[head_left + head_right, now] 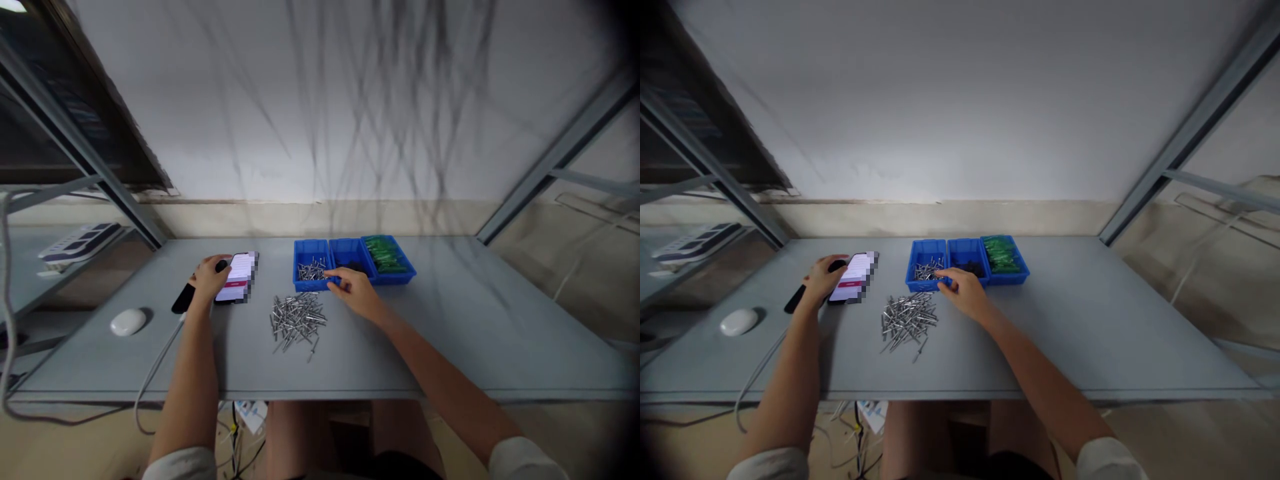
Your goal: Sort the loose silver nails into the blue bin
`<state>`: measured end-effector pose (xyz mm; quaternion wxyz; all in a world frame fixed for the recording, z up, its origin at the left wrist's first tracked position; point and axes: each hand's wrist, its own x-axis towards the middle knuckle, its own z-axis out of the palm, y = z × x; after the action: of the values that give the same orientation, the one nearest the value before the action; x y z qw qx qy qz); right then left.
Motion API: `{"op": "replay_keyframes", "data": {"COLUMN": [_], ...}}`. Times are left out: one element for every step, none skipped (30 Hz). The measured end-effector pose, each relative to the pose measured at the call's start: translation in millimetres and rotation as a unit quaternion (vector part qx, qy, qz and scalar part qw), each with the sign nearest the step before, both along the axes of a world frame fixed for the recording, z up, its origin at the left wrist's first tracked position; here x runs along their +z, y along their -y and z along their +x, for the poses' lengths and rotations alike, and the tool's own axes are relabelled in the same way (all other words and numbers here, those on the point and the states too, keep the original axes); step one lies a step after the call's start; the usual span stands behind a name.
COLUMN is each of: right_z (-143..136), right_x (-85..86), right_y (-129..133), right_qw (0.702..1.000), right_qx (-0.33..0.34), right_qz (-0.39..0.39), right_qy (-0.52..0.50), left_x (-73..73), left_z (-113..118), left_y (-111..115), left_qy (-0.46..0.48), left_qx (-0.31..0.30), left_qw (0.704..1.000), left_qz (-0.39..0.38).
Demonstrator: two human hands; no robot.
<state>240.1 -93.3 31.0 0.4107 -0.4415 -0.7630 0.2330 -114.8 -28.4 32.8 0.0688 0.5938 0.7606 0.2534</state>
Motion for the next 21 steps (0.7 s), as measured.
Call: {"op": "replay_keyframes", "data": {"right_z": [-0.5, -1.1, -2.0, -3.0, -4.2, -5.5, -6.8, -8.1, -9.3, -10.3, -11.2, -12.0, -12.6, -13.0, -13.3, -13.4, -13.4, -13.2, -12.9, -12.5, -12.1], "right_x": [0.3, 0.7, 1.4, 2.3, 3.3, 4.2, 4.9, 5.1, 4.7, 3.6, 2.0, 0.0, -2.2, -4.3, -6.1, -7.4, -8.2, -8.5, -8.4, -8.2, -7.9], "right_y": [0.9, 2.1, 3.6, 5.4, 7.4, 9.5, 11.6, 13.4, 14.8, 15.8, 16.2, 16.2, 15.8, 15.3, 14.7, 14.1, 13.7, 13.4, 13.2, 13.1, 13.0], "right_qw": [1.0, 1.0, 0.999, 0.997, 0.994, 0.99, 0.985, 0.981, 0.977, 0.974, 0.972, 0.969, 0.967, 0.965, 0.964, 0.963, 0.963, 0.963, 0.963, 0.963, 0.964], "right_qx": [0.008, 0.019, 0.033, 0.048, 0.066, 0.084, 0.099, 0.109, 0.114, 0.117, 0.12, 0.122, 0.125, 0.128, 0.13, 0.13, 0.128, 0.125, 0.122, 0.12, 0.117], "right_qz": [0.005, 0.004, 0.0, -0.009, -0.019, -0.03, -0.038, -0.043, -0.046, -0.047, -0.048, -0.049, -0.049, -0.05, -0.051, -0.051, -0.05, -0.049, -0.049, -0.049, -0.049], "right_qy": [0.006, 0.017, 0.034, 0.057, 0.083, 0.111, 0.136, 0.156, 0.173, 0.187, 0.198, 0.208, 0.217, 0.223, 0.228, 0.23, 0.231, 0.233, 0.234, 0.235, 0.235], "left_x": [-0.3, -1.1, -2.3, -4.0, -5.8, -7.7, -9.3, -10.6, -11.5, -12.0, -12.1, -11.9, -11.5, -10.9, -10.3, -9.6, -9.0, -8.4, -8.0, -7.8, -7.8], "left_z": [3.1, 6.0, 8.4, 10.2, 11.4, 12.0, 12.1, 12.0, 11.7, 11.5, 11.3, 11.2, 11.2, 11.3, 11.3, 11.3, 11.1, 10.8, 10.4, 10.0, 9.6], "left_y": [0.3, 0.3, 0.0, -0.6, -1.3, -2.0, -2.8, -3.4, -3.8, -4.1, -4.2, -4.1, -3.8, -3.5, -3.2, -2.8, -2.5, -2.3, -2.1, -2.0, -1.9], "left_qy": [-0.013, -0.03, -0.047, -0.064, -0.078, -0.09, -0.1, -0.107, -0.113, -0.117, -0.121, -0.123, -0.125, -0.125, -0.125, -0.124, -0.123, -0.122, -0.121, -0.122, -0.123], "left_qx": [0.008, 0.012, 0.013, 0.009, 0.004, 0.0, -0.005, -0.008, -0.01, -0.012, -0.013, -0.015, -0.016, -0.016, -0.017, -0.017, -0.017, -0.017, -0.016, -0.015, -0.014], "left_qw": [1.0, 0.999, 0.999, 0.998, 0.997, 0.996, 0.995, 0.994, 0.994, 0.993, 0.993, 0.992, 0.992, 0.992, 0.992, 0.992, 0.992, 0.992, 0.992, 0.992, 0.992], "left_qz": [0.001, 0.001, 0.0, -0.002, -0.002, -0.001, -0.001, 0.001, 0.002, 0.003, 0.005, 0.007, 0.009, 0.011, 0.014, 0.016, 0.017, 0.018, 0.017, 0.014, 0.008]}}
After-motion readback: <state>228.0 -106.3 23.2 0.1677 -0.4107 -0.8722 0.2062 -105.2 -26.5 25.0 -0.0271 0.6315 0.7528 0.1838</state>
